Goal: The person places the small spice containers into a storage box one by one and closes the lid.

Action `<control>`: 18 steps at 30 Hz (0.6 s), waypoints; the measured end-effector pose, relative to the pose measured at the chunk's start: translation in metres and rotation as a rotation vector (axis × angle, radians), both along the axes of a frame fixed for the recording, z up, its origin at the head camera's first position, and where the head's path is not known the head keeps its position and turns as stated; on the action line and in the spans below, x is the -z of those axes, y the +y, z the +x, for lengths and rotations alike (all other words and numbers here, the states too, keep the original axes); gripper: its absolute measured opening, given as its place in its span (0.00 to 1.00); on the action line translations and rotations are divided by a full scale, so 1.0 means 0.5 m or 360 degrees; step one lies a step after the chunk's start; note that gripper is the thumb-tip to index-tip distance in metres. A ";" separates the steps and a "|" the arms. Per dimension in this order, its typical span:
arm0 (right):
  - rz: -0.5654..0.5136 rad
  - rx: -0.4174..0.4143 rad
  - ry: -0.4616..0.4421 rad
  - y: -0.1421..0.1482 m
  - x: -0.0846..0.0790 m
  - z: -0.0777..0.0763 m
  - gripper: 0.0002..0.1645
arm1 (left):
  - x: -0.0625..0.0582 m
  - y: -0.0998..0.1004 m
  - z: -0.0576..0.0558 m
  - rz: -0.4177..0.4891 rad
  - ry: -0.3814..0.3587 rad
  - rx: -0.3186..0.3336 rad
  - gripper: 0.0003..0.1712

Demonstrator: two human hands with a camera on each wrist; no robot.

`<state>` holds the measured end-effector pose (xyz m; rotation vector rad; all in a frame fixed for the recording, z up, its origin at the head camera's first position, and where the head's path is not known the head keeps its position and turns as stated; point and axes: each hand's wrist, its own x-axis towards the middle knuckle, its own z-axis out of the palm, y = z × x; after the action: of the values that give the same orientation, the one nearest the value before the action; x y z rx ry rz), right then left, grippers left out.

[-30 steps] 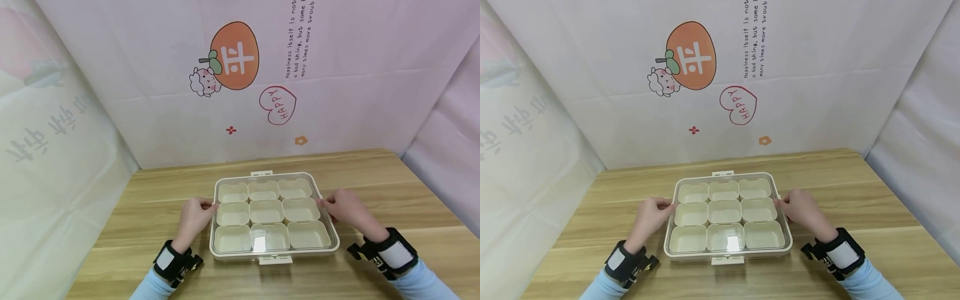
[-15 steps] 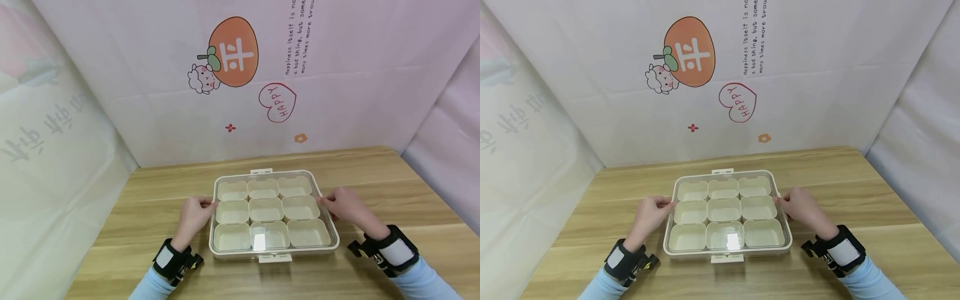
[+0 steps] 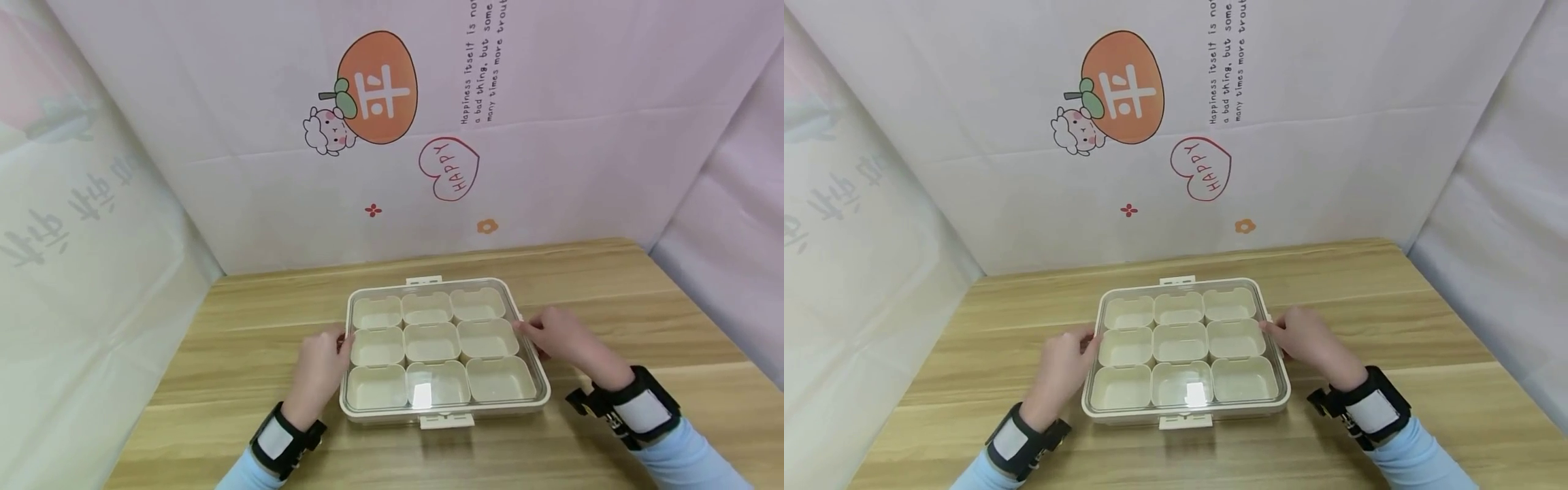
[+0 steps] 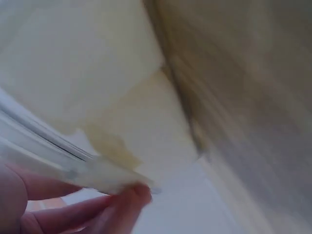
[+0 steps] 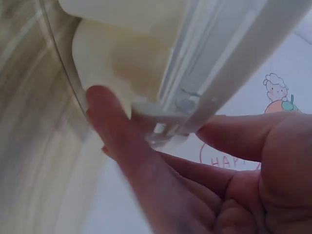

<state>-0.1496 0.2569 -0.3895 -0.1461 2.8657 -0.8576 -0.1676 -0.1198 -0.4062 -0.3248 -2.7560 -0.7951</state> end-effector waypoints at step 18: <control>0.0607 -0.0420 0.0458 -0.085 -0.070 -0.040 0.22 | -0.008 0.077 0.095 -0.0341 0.0665 0.0381 0.13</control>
<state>-0.1696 0.2145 -0.3547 -0.6296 3.1057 -0.2507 -0.1200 -0.0815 -0.4023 -0.7791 -2.4301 -0.4185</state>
